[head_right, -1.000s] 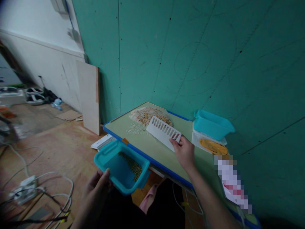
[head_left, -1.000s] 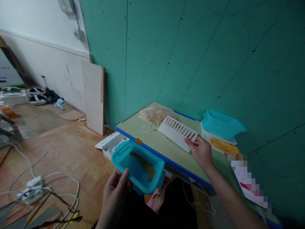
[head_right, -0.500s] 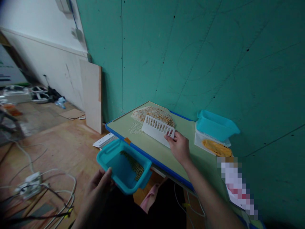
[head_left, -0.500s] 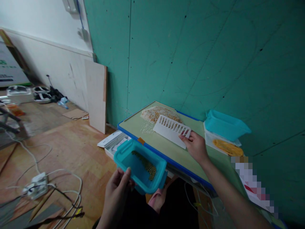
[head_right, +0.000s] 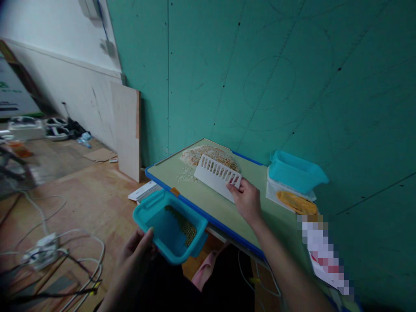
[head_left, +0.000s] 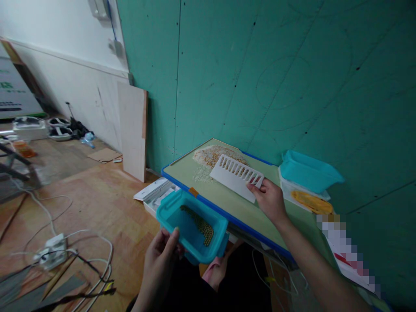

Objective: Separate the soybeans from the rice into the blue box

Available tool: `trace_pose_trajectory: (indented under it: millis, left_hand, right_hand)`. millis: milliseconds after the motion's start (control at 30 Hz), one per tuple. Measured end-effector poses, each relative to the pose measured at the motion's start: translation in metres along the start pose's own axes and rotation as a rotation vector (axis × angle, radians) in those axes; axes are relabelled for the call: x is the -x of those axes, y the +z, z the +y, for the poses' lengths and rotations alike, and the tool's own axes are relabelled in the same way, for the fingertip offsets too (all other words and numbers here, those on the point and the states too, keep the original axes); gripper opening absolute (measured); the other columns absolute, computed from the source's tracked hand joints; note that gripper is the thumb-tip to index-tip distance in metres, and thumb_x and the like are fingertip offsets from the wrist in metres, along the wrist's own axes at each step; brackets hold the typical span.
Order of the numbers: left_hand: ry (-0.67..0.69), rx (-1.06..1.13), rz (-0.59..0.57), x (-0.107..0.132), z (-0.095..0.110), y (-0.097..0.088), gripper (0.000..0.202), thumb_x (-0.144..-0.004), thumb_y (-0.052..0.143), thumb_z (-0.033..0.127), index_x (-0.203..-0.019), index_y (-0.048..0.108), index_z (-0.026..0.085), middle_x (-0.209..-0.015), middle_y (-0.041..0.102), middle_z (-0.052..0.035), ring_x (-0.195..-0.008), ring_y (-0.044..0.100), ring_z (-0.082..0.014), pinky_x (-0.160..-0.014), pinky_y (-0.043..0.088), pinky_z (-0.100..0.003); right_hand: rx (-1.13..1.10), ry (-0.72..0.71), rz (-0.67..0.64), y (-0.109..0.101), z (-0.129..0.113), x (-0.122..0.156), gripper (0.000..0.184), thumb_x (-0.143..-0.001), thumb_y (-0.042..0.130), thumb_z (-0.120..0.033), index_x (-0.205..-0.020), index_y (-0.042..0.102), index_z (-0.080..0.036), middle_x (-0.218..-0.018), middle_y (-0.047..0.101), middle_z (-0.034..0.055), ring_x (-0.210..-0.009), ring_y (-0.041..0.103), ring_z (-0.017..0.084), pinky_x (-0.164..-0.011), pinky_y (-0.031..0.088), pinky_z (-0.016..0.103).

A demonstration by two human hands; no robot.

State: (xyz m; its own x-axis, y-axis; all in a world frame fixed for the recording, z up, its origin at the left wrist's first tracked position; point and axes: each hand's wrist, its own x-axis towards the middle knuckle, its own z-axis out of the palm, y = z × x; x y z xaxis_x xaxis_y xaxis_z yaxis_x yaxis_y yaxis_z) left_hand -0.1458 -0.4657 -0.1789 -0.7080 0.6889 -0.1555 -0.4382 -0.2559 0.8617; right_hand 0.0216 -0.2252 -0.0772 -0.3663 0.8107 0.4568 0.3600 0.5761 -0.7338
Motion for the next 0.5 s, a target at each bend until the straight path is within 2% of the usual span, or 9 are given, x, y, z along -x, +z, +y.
trace_pose_trajectory:
  millis: [133,300,500]
  left_hand:
    - [0.005,-0.013,-0.013,-0.0012,-0.0014,-0.0013,0.031,-0.077,0.072,0.043,-0.068,0.057,0.018,-0.053,0.057,0.0041,-0.047,0.050,-0.0094,-0.047,0.039,-0.019]
    - [-0.007,0.018,0.011,-0.0018,-0.0020,-0.0011,0.033,-0.072,0.076,0.044,-0.068,0.057,0.017,-0.052,0.056,0.0037,-0.046,0.050,-0.0101,-0.046,0.039,-0.020]
    - [-0.026,0.004,0.023,-0.0010,-0.0014,-0.0005,0.033,-0.072,0.077,0.044,-0.068,0.058,0.017,-0.052,0.057,0.0036,-0.047,0.051,-0.0099,-0.048,0.040,-0.020]
  right_hand:
    - [0.002,-0.004,-0.022,0.0009,-0.0007,-0.0004,0.033,-0.077,0.067,-0.041,-0.096,0.068,-0.013,-0.082,0.076,0.0101,-0.073,0.072,0.024,-0.065,0.054,0.031]
    - [0.019,-0.009,0.028,0.0018,-0.0001,-0.0012,0.035,-0.078,0.066,-0.042,-0.097,0.068,-0.013,-0.083,0.076,0.0108,-0.075,0.072,0.024,-0.066,0.054,0.031]
    - [0.022,0.001,-0.020,0.0040,0.0038,-0.0018,0.034,-0.077,0.066,-0.042,-0.095,0.068,-0.014,-0.081,0.076,0.0101,-0.072,0.072,0.024,-0.065,0.054,0.030]
